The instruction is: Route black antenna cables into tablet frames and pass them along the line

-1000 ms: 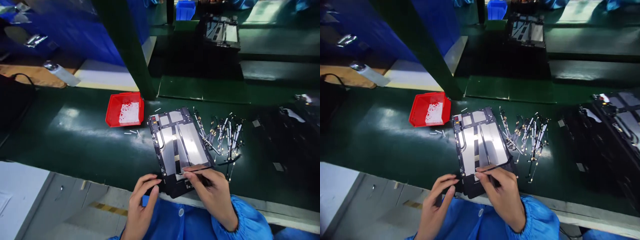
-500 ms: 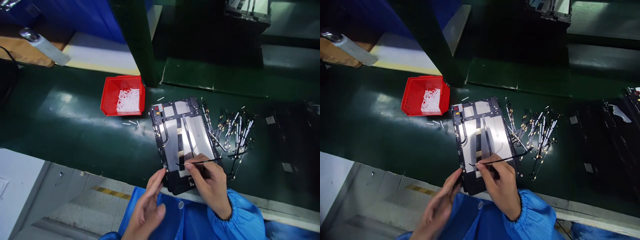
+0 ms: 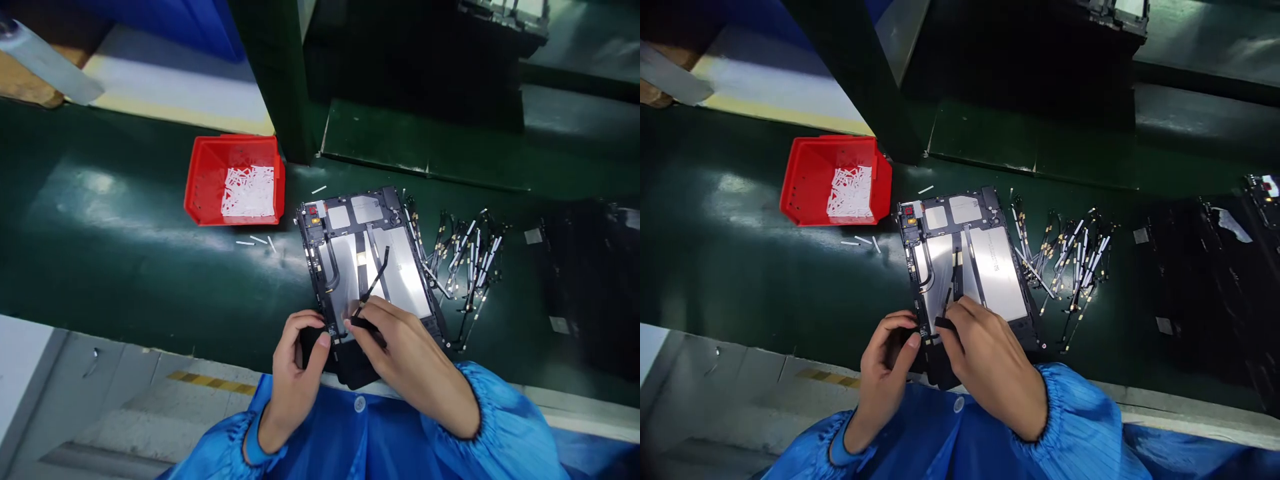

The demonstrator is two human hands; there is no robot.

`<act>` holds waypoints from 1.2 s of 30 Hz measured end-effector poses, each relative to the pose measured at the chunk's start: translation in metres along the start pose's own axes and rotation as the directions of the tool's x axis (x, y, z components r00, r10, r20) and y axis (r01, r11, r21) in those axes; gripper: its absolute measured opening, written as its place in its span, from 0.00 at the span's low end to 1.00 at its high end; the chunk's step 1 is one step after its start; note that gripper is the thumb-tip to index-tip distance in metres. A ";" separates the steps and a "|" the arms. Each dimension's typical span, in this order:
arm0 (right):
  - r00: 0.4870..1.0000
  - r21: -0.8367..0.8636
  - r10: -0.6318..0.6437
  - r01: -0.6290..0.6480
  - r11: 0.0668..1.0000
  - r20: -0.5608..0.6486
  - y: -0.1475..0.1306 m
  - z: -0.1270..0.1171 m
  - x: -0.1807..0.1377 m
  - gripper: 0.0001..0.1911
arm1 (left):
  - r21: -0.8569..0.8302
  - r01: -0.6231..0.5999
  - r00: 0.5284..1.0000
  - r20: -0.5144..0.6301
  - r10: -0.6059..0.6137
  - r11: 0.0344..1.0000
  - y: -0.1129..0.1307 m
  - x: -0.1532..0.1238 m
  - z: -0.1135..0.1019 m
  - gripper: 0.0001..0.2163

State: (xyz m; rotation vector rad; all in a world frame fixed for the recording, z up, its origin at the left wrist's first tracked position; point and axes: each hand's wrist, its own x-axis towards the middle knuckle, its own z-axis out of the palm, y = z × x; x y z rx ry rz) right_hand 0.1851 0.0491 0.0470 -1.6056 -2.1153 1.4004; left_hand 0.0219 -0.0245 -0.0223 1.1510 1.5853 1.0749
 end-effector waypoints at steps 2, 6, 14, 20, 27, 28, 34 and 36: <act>1.000 0.007 0.011 -0.011 1.000 0.005 0.000 0.000 0.000 0.07 | 0.019 -0.016 1.000 0.003 0.016 1.000 0.000 0.006 -0.001 0.04; 1.000 -0.016 0.025 -0.025 1.000 0.006 -0.002 0.001 0.000 0.06 | 0.049 -0.032 0.999 0.020 0.031 0.998 0.001 0.013 -0.004 0.07; 0.999 -0.057 -0.012 0.014 0.998 0.033 -0.003 0.004 -0.004 0.05 | 0.104 -0.103 0.994 0.050 0.098 0.989 -0.005 0.011 -0.006 0.04; 1.000 -0.108 -0.008 0.006 0.994 -0.021 -0.005 0.016 -0.007 0.08 | 0.095 -0.099 0.992 0.083 0.091 0.991 -0.005 0.009 -0.012 0.02; 0.997 -0.074 -0.013 0.008 0.997 -0.074 -0.005 0.024 -0.009 0.08 | 0.212 -0.125 0.986 0.137 0.097 0.969 0.000 0.007 -0.012 0.07; 0.997 -0.074 -0.013 0.008 0.997 -0.079 -0.005 0.025 -0.009 0.08 | 0.223 -0.134 0.985 0.138 0.105 0.965 0.000 0.008 -0.012 0.07; 0.996 -0.091 -0.017 0.009 0.996 -0.089 -0.002 0.028 -0.009 0.07 | 0.303 -0.219 0.970 0.175 0.172 0.928 0.008 0.015 -0.012 0.07; 0.996 -0.101 -0.028 0.019 0.995 -0.090 -0.001 0.026 -0.009 0.07 | 0.278 -0.179 0.968 0.224 0.118 0.944 0.009 0.016 -0.015 0.08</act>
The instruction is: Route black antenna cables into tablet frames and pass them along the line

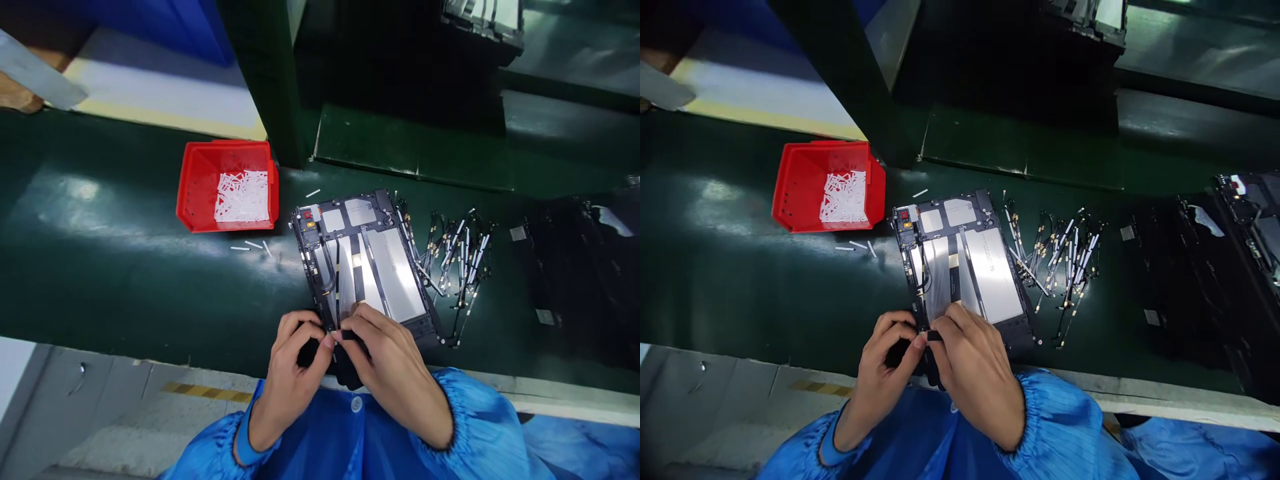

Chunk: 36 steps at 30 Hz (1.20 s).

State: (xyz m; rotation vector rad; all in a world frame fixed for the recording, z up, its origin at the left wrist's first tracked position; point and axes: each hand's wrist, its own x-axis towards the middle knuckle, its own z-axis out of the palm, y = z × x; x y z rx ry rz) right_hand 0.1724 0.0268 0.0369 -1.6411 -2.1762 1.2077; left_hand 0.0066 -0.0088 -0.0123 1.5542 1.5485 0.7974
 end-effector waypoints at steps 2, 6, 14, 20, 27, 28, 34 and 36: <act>1.000 -0.017 -0.030 0.030 0.999 0.007 -0.001 -0.004 0.000 0.07 | -0.048 0.057 0.997 0.050 -0.055 0.997 0.000 0.000 -0.002 0.09; 0.986 0.025 -0.154 0.153 0.988 0.068 -0.005 -0.010 -0.004 0.10 | -0.077 0.086 0.996 0.013 -0.086 0.993 -0.001 -0.002 0.000 0.10; 0.976 -0.069 -0.213 0.211 0.975 -0.032 -0.002 0.007 -0.008 0.05 | -0.280 0.356 0.918 0.284 -0.277 0.892 0.004 -0.017 -0.017 0.13; 0.975 -0.087 -0.149 0.136 0.987 -0.167 0.004 0.013 -0.008 0.04 | -0.260 0.448 0.873 0.334 -0.356 0.856 0.004 -0.026 -0.025 0.11; 0.949 0.386 -0.173 0.269 0.883 -0.265 0.001 0.009 -0.015 0.04 | -0.428 0.390 0.919 0.238 -0.315 0.815 0.012 -0.011 -0.023 0.08; 0.951 0.402 -0.146 0.250 0.881 -0.271 0.001 0.007 -0.015 0.07 | -0.452 0.362 0.931 0.210 -0.297 0.815 0.016 -0.008 -0.021 0.07; 0.964 0.449 -0.144 0.233 0.863 -0.225 0.007 -0.002 -0.013 0.08 | -0.524 0.262 0.965 0.168 -0.203 0.810 0.027 0.001 -0.013 0.04; 0.945 0.414 -0.194 0.293 0.862 -0.264 0.005 0.000 -0.012 0.09 | -0.506 0.245 0.968 0.176 -0.178 0.827 0.024 0.000 -0.015 0.05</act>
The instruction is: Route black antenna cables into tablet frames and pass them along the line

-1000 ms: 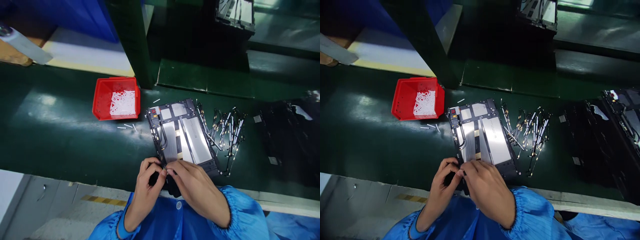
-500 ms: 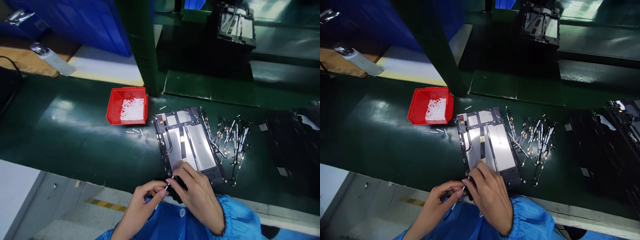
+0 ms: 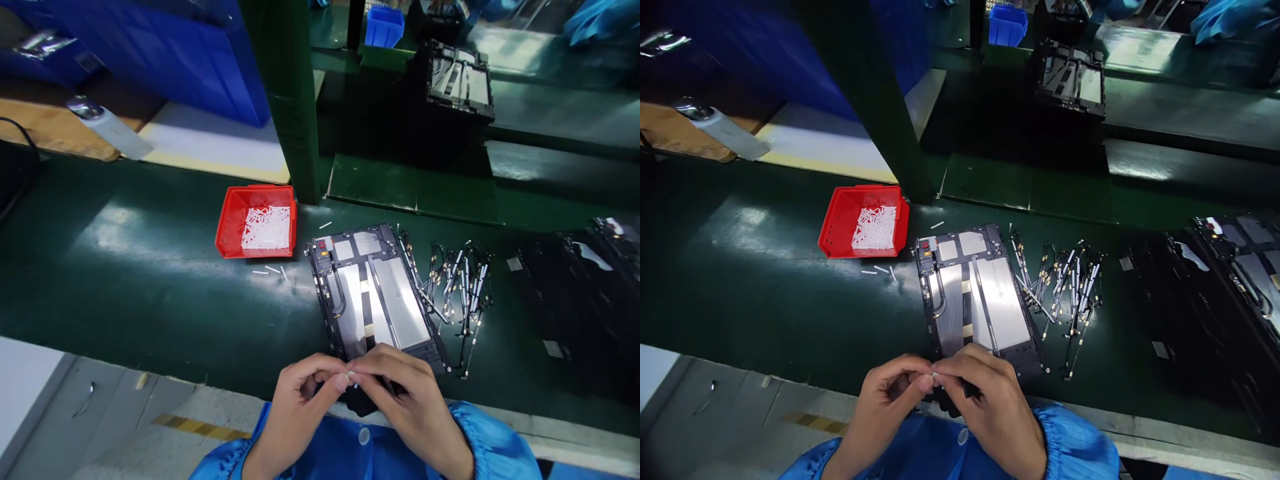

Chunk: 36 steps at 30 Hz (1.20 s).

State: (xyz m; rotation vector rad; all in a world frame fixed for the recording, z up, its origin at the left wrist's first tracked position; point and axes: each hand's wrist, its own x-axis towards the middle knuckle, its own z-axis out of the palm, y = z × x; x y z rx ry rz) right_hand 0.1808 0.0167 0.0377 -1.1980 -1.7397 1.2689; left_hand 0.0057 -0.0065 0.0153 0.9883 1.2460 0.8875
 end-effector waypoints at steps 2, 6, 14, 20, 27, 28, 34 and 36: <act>0.996 -0.081 -0.083 0.082 0.993 -0.013 -0.003 0.004 0.000 0.10 | 0.088 -0.062 0.998 -0.024 0.064 0.994 -0.004 -0.001 -0.005 0.06; 0.982 -0.170 -0.190 0.190 0.967 0.016 -0.020 0.003 0.002 0.11 | 0.346 -0.373 0.904 -0.074 0.421 0.861 -0.009 0.003 -0.013 0.15; 0.942 -0.203 -0.304 0.273 0.940 -0.141 -0.060 0.001 0.111 0.03 | 0.366 -0.731 0.636 0.057 0.770 0.576 -0.010 0.024 -0.006 0.13; 0.969 -0.310 -0.235 0.245 0.919 0.072 -0.030 0.029 0.182 0.10 | 0.138 -0.638 0.761 -0.038 0.648 0.757 -0.024 0.017 0.000 0.13; 0.997 -0.336 -0.007 0.030 0.941 0.071 -0.030 -0.035 0.076 0.24 | 0.164 -0.654 0.752 0.034 0.659 0.738 -0.011 0.031 -0.007 0.10; 0.997 -0.318 0.030 -0.006 0.948 0.070 -0.027 -0.040 0.059 0.23 | 0.198 -0.673 0.733 0.046 0.679 0.713 -0.008 0.037 -0.008 0.10; 0.997 -0.178 -0.067 0.061 0.982 -0.027 0.013 -0.021 -0.001 0.13 | 0.281 -0.717 0.674 0.044 0.737 0.638 -0.008 0.069 -0.013 0.08; 0.987 -0.168 -0.151 0.139 0.976 -0.059 0.024 -0.011 -0.004 0.13 | 0.325 -0.723 0.660 0.063 0.749 0.610 -0.011 0.071 -0.014 0.09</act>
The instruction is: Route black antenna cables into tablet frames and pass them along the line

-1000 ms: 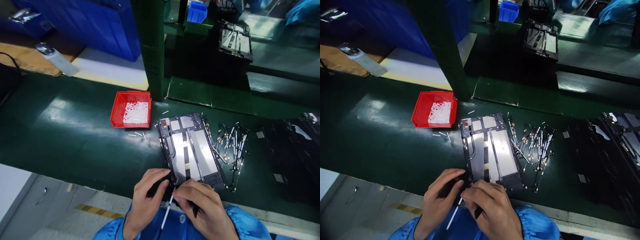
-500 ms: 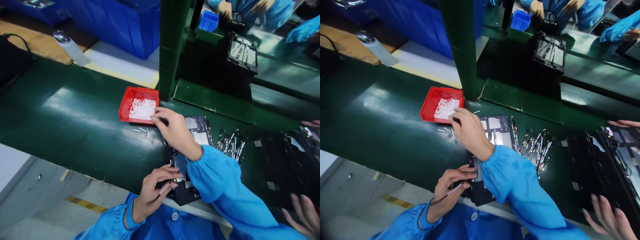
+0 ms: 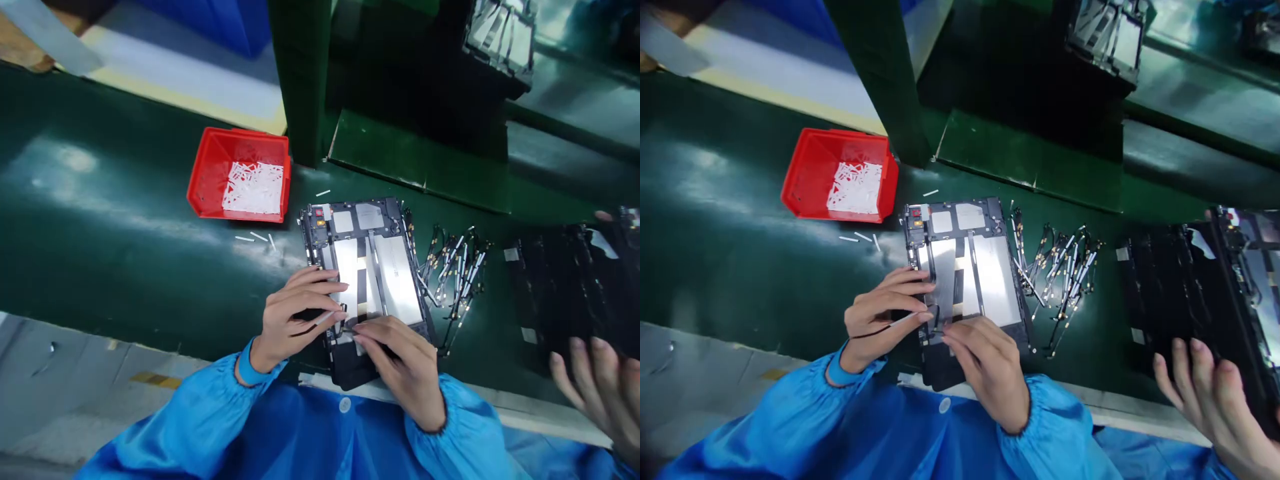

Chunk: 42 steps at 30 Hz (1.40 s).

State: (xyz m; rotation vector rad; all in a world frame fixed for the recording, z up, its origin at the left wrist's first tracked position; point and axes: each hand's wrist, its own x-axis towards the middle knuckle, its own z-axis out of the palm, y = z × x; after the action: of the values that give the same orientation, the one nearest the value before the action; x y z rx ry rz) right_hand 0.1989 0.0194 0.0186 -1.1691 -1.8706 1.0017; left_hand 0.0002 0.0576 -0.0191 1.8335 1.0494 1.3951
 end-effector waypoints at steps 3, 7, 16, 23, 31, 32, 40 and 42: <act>0.997 -0.005 -0.075 0.075 0.997 -0.012 0.006 0.006 0.000 0.14 | 0.071 0.010 1.000 0.014 -0.011 0.997 -0.001 -0.002 0.000 0.07; 0.994 -0.118 -0.103 0.107 0.987 0.038 0.007 0.003 0.002 0.14 | 0.065 0.050 0.999 -0.024 -0.048 0.997 -0.003 -0.003 0.002 0.06; 0.993 -0.275 -0.058 0.084 0.958 0.104 0.006 0.007 0.000 0.09 | 0.049 0.084 0.996 -0.043 -0.082 0.995 -0.004 -0.001 0.004 0.05; 0.979 -0.237 -0.090 0.133 0.962 0.184 0.008 0.001 0.001 0.10 | 0.031 0.093 0.994 -0.062 -0.091 0.995 -0.003 0.001 0.002 0.02; 0.979 -0.237 -0.078 0.122 0.964 0.187 0.008 0.001 0.002 0.10 | 0.191 -0.067 0.969 0.246 0.018 0.979 -0.009 0.045 -0.007 0.04; 0.980 -0.243 -0.072 0.117 0.963 0.187 0.008 0.001 0.003 0.10 | 0.202 -0.066 0.958 0.285 0.006 0.977 -0.010 0.050 -0.006 0.04; 0.987 -0.286 -0.063 0.104 0.953 0.149 0.000 0.001 0.010 0.08 | 0.213 0.055 0.920 0.370 -0.132 0.975 -0.014 0.056 -0.006 0.02; 0.988 -0.289 -0.073 0.110 0.951 0.135 -0.001 0.001 0.011 0.09 | 0.196 0.048 0.922 0.368 -0.119 0.980 -0.016 0.054 -0.007 0.02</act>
State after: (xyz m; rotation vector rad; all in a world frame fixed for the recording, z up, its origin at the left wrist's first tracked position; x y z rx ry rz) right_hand 0.1937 0.0290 0.0212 -1.1974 -2.2102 0.7748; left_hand -0.0028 0.1128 -0.0040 2.0581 1.0622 0.8661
